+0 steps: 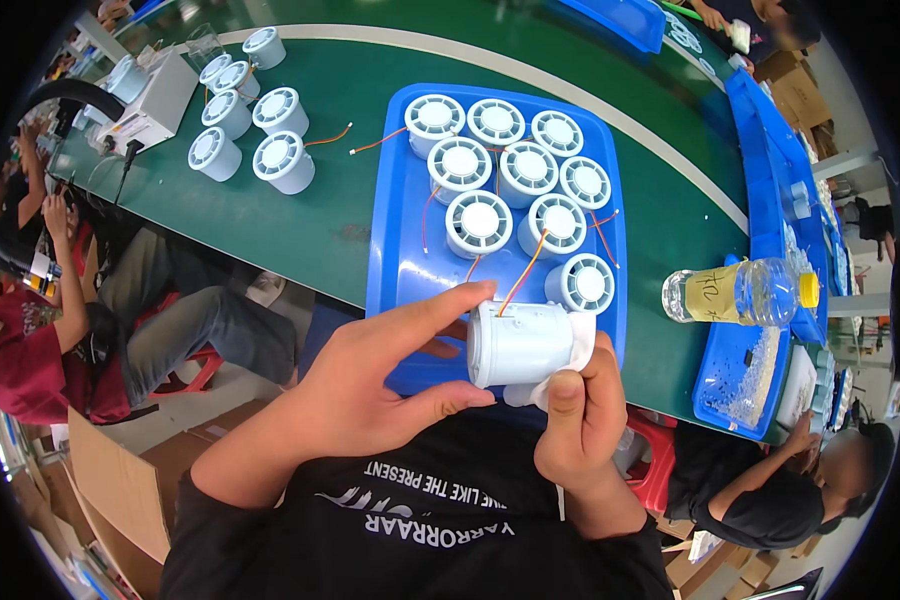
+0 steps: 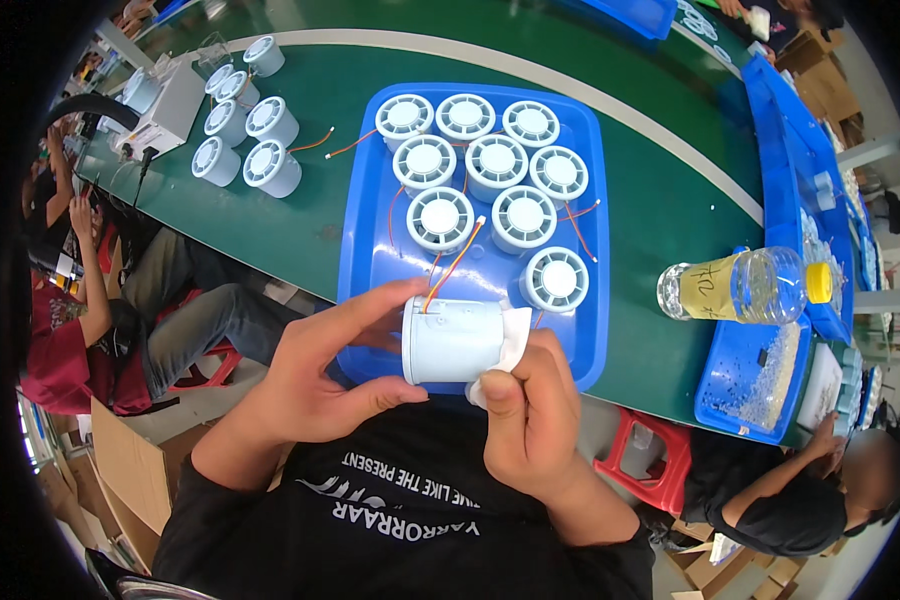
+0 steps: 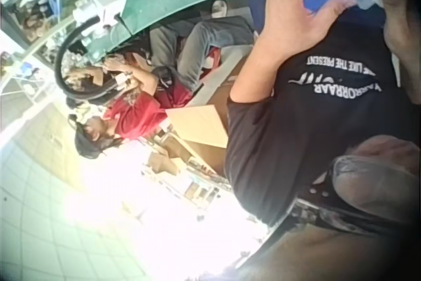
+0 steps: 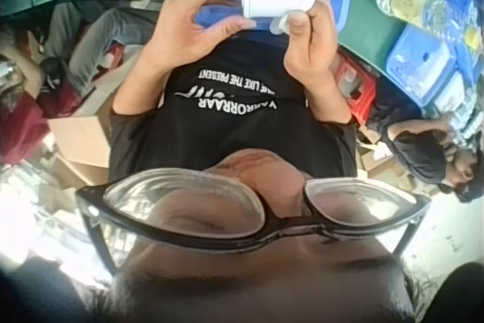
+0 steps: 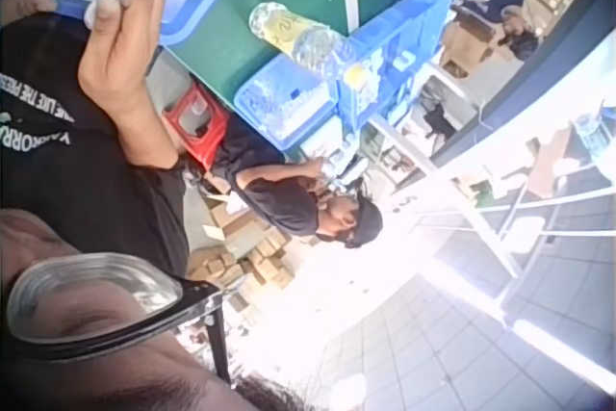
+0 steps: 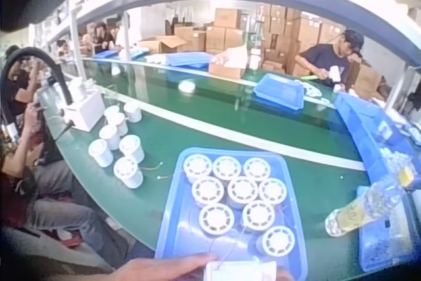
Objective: Clean small electronic components with a damp cloth and organize them in a tray.
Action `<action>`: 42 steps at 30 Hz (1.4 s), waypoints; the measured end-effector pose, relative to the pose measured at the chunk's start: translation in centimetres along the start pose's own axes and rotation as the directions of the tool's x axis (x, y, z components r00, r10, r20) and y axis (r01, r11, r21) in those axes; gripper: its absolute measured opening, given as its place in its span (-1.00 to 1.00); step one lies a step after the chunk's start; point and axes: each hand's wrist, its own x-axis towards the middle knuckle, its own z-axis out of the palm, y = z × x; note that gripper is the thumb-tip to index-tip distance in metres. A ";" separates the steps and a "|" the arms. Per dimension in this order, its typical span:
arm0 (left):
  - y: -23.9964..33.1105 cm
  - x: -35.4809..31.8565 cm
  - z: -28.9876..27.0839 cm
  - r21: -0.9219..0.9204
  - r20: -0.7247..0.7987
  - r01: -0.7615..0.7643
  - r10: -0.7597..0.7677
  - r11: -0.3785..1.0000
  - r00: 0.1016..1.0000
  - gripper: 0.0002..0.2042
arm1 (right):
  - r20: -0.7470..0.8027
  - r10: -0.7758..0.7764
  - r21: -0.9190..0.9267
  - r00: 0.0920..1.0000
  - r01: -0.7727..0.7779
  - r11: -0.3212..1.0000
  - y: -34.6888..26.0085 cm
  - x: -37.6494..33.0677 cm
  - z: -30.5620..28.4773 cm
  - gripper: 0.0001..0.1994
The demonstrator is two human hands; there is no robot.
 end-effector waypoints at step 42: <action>-1.0 -2.7 -9.0 0.597 -0.530 0.332 0.049 0.730 0.846 -0.55 | 0.145 0.630 0.677 0.763 -0.541 0.499 0.6 0.0 -1.4 -0.54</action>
